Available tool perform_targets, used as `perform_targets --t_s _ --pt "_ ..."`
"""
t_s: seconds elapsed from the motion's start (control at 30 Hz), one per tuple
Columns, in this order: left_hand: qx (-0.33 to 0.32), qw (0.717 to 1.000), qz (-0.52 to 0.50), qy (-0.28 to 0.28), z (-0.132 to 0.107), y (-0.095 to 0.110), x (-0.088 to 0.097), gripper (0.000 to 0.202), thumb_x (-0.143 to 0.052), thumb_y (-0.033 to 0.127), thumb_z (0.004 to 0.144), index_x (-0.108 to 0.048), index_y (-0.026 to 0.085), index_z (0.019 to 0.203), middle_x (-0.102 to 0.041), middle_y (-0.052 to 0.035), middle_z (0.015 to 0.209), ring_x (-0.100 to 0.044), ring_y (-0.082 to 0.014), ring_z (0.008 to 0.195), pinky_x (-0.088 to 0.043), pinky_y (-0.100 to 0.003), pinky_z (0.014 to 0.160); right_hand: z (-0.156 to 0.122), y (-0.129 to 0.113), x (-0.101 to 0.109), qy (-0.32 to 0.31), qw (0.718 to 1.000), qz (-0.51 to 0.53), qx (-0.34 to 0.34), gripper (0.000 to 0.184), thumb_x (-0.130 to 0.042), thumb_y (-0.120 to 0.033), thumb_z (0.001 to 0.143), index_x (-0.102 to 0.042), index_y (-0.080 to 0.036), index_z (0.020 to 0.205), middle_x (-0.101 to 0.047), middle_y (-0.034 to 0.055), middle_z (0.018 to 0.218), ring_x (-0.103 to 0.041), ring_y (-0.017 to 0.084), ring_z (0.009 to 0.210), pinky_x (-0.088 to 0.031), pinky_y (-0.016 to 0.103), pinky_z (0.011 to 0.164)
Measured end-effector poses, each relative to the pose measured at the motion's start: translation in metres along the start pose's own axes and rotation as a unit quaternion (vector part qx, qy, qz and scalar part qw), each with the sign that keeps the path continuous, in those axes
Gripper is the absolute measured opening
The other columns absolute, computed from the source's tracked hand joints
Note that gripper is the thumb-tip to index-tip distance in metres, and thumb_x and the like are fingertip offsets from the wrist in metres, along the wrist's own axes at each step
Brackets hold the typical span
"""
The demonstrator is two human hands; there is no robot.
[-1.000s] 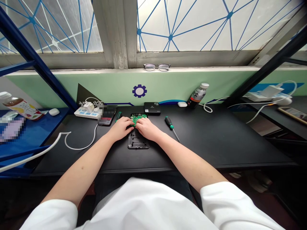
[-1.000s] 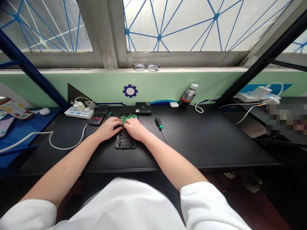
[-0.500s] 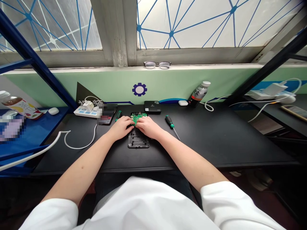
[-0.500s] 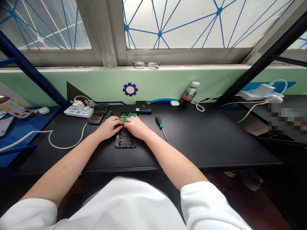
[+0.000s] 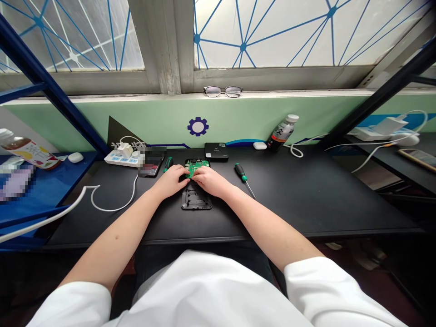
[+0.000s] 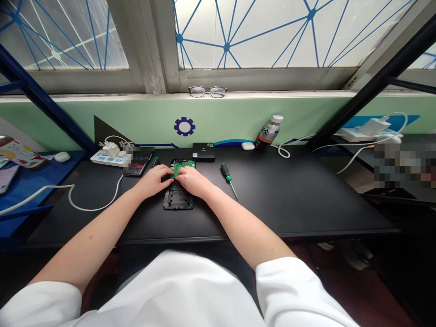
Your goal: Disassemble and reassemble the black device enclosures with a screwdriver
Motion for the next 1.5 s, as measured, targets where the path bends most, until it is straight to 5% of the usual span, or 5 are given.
perform_targets --t_s 0.67,0.8,0.93,1.07,1.5 --pt "-0.002 1.0 -0.029 -0.002 0.002 0.005 0.003 0.013 -0.067 0.034 0.095 -0.068 0.024 0.086 -0.072 -0.0083 0.109 -0.068 -0.029 0.11 -0.057 -0.048 0.102 0.0 -0.001 0.004 -0.016 0.999 0.018 -0.032 0.024 -0.059 -0.013 0.103 -0.083 -0.017 0.1 -0.077 0.013 0.099 -0.065 0.024 0.091 -0.055 0.041 0.091" --pt "-0.001 0.999 -0.032 -0.007 0.0 0.005 0.003 0.011 -0.068 0.035 0.095 -0.069 0.024 0.097 -0.07 -0.008 0.113 -0.068 -0.0286 0.113 -0.057 -0.049 0.106 -0.003 0.003 0.004 0.001 0.998 0.049 -0.032 0.025 -0.058 -0.014 0.103 -0.083 -0.019 0.103 -0.077 0.0125 0.101 -0.066 0.025 0.093 -0.057 0.042 0.091" --pt "0.006 1.0 -0.014 0.017 -0.001 0.003 0.005 0.031 -0.072 0.036 0.093 -0.068 0.024 0.121 -0.066 -0.0113 0.135 -0.062 -0.0317 0.132 -0.051 -0.051 0.116 -0.004 0.004 0.004 0.011 0.998 0.057 -0.028 0.026 -0.057 -0.016 0.104 -0.083 -0.018 0.101 -0.077 0.0128 0.1 -0.066 0.025 0.093 -0.058 0.042 0.09" --pt "0.026 1.0 0.0 0.0 -0.001 -0.002 0.002 0.043 -0.074 0.038 0.094 -0.065 0.021 0.133 -0.07 -0.0131 0.137 -0.06 -0.0341 0.135 -0.05 -0.053 0.116 -0.004 0.003 0.005 0.017 0.998 0.064 -0.025 0.028 -0.055 -0.018 0.106 -0.082 -0.019 0.101 -0.076 0.0129 0.101 -0.065 0.025 0.093 -0.059 0.042 0.088" --pt "0.049 0.999 -0.012 -0.011 0.001 -0.008 0.001 0.047 -0.076 0.039 0.092 -0.066 0.023 0.135 -0.072 -0.0107 0.137 -0.064 -0.0331 0.131 -0.053 -0.051 0.113 -0.001 0.012 0.012 0.02 0.989 0.097 -0.114 0.02 -0.062 -0.007 0.096 -0.073 -0.019 0.107 -0.08 0.0089 0.1 -0.067 0.024 0.092 -0.052 0.037 0.087"
Point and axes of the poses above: each hand's wrist, its own z-axis towards the middle knuckle, its own x-axis out of the back of the hand, y = z × x, the point moved 7 cm from there along z, towards the middle knuckle
